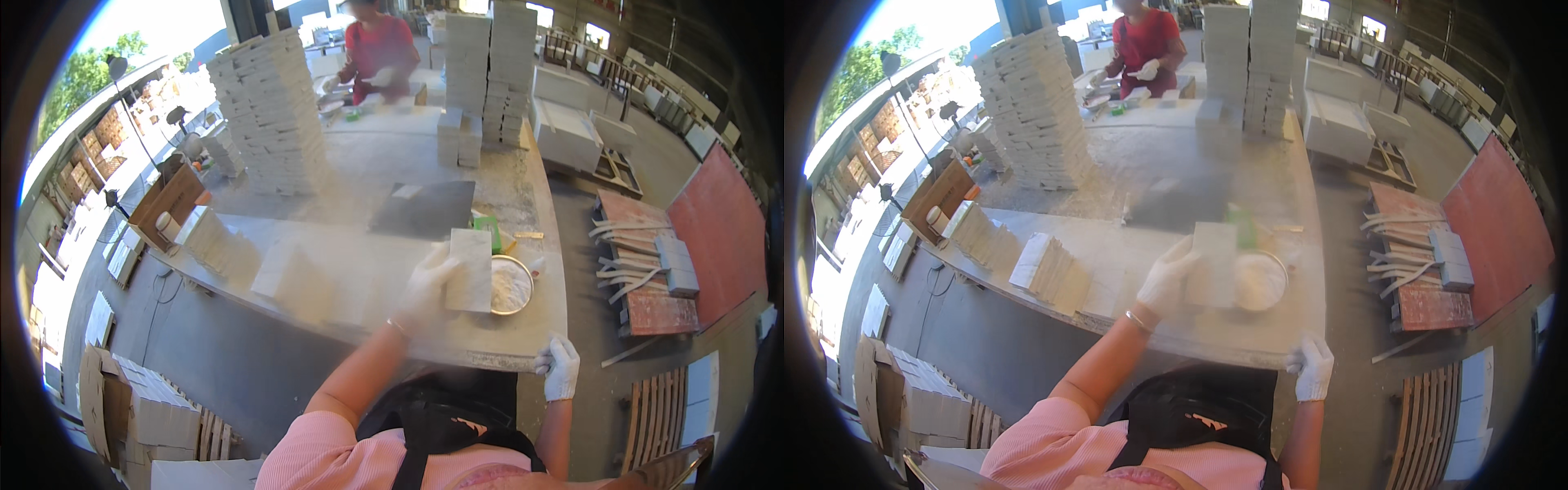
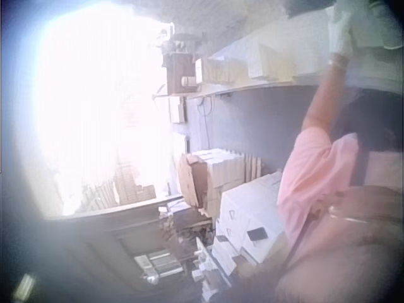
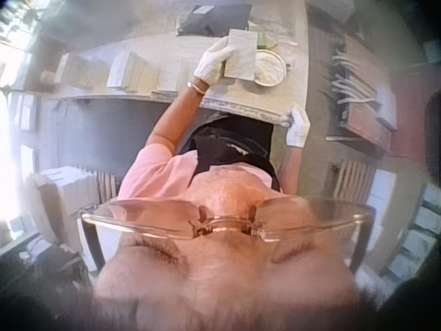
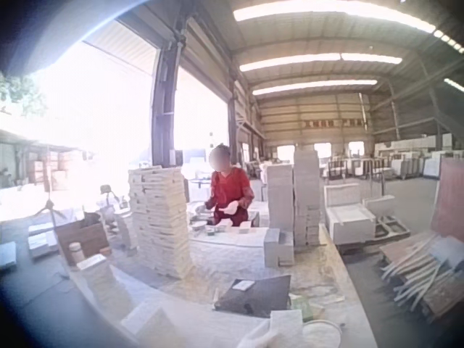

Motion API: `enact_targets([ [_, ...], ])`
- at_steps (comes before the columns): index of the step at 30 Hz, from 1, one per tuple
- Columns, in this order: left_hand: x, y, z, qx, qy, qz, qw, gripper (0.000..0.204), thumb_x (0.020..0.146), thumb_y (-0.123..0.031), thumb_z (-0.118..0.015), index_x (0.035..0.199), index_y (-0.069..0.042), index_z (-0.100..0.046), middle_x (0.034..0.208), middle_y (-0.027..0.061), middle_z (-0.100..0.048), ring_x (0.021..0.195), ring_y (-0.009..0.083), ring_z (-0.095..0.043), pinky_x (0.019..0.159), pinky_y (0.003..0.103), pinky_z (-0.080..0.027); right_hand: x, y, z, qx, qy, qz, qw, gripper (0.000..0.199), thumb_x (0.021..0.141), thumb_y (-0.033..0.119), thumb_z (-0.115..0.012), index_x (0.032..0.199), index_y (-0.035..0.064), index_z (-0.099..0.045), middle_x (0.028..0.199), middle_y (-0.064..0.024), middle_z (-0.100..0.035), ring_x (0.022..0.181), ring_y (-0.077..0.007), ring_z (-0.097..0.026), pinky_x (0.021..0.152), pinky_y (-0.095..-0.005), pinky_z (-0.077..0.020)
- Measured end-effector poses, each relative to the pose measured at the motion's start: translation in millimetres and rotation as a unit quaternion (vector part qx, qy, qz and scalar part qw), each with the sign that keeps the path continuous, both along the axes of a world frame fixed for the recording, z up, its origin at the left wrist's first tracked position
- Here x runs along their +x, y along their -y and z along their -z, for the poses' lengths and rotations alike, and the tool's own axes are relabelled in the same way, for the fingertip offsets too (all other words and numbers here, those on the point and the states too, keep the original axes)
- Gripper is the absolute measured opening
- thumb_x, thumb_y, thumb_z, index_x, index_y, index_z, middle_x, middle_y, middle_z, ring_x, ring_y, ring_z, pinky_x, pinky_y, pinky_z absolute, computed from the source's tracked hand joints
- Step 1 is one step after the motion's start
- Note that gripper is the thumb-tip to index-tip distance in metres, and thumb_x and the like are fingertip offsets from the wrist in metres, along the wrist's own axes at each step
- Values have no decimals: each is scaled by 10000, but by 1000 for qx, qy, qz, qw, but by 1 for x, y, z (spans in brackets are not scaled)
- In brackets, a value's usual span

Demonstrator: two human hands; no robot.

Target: The person uses a green sponge to wipe the surface of a rectangular stone tile, then uses a small metal scraper to remove residue from the edges. The person repeats this process on multiple tiles, stacking the finished ones on the table.

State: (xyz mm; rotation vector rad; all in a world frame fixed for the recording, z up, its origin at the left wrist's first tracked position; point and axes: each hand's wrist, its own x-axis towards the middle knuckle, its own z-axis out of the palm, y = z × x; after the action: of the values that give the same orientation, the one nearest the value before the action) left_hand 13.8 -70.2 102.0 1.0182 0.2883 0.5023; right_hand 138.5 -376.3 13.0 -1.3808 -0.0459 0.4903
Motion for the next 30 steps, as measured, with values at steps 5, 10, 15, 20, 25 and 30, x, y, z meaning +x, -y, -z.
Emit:
enact_targets([
  [5, -10, 34, -8, 86, -16, 28, 996, 643, 1005, -155, -661, 1555, 69, -414, 1415, 106, -624, 1213, 124, -590, 1040, 277, -475, -23, -17, -57, -29, 62, -72, 995, 520, 1081, 377, -551, 1371, -54, -584, 908, -127, -709, 692, -176, -692, 553, -261, -511],
  [10, -5, 69, 5, -8, -33, 120, 992, 586, 1011, -117, -624, 1551, 29, -451, 1414, 78, -623, 1227, 140, -592, 1041, 299, -476, -40, -38, -86, -15, 76, -174, 982, 498, 1043, 315, -610, 1358, -70, -604, 1074, -133, -727, 878, -162, -697, 738, -270, -537],
  [15, -8, 74, 14, -7, -84, 201, 976, 655, 1019, -210, -621, 1579, 45, -395, 1527, 112, -528, 1366, 177, -506, 1151, 331, -391, -42, -35, -94, -69, 46, -174, 981, 388, 995, 150, -666, 1324, -54, -648, 1198, -99, -717, 1087, -154, -636, 988, -315, -487],
  [20, 0, 76, 19, -51, -154, 204, 965, 533, 1055, -270, -584, 1507, 5, -517, 1379, 68, -628, 1223, 146, -590, 1054, 309, -464, -41, -25, -84, -72, 61, -164, 982, 362, 969, 134, -681, 1283, -46, -671, 1162, -89, -726, 1052, -155, -639, 962, -312, -493],
  [25, 17, 77, 20, -102, -112, 145, 978, 444, 1091, -293, -537, 1445, -29, -588, 1311, 50, -653, 1162, 149, -619, 1006, 321, -494, -40, -18, -81, -79, 72, -172, 979, 345, 953, 120, -688, 1258, -41, -679, 1125, -90, -732, 1027, -151, -640, 944, -308, -496],
  [30, 29, 74, 23, -174, -71, 148, 971, 454, 1101, -337, -537, 1410, -12, -608, 1324, 53, -645, 1176, 149, -602, 1026, 314, -471, -43, -15, -81, -85, 57, -173, 980, 327, 949, 105, -688, 1241, -43, -682, 1107, -86, -731, 998, -141, -637, 922, -306, -501],
])
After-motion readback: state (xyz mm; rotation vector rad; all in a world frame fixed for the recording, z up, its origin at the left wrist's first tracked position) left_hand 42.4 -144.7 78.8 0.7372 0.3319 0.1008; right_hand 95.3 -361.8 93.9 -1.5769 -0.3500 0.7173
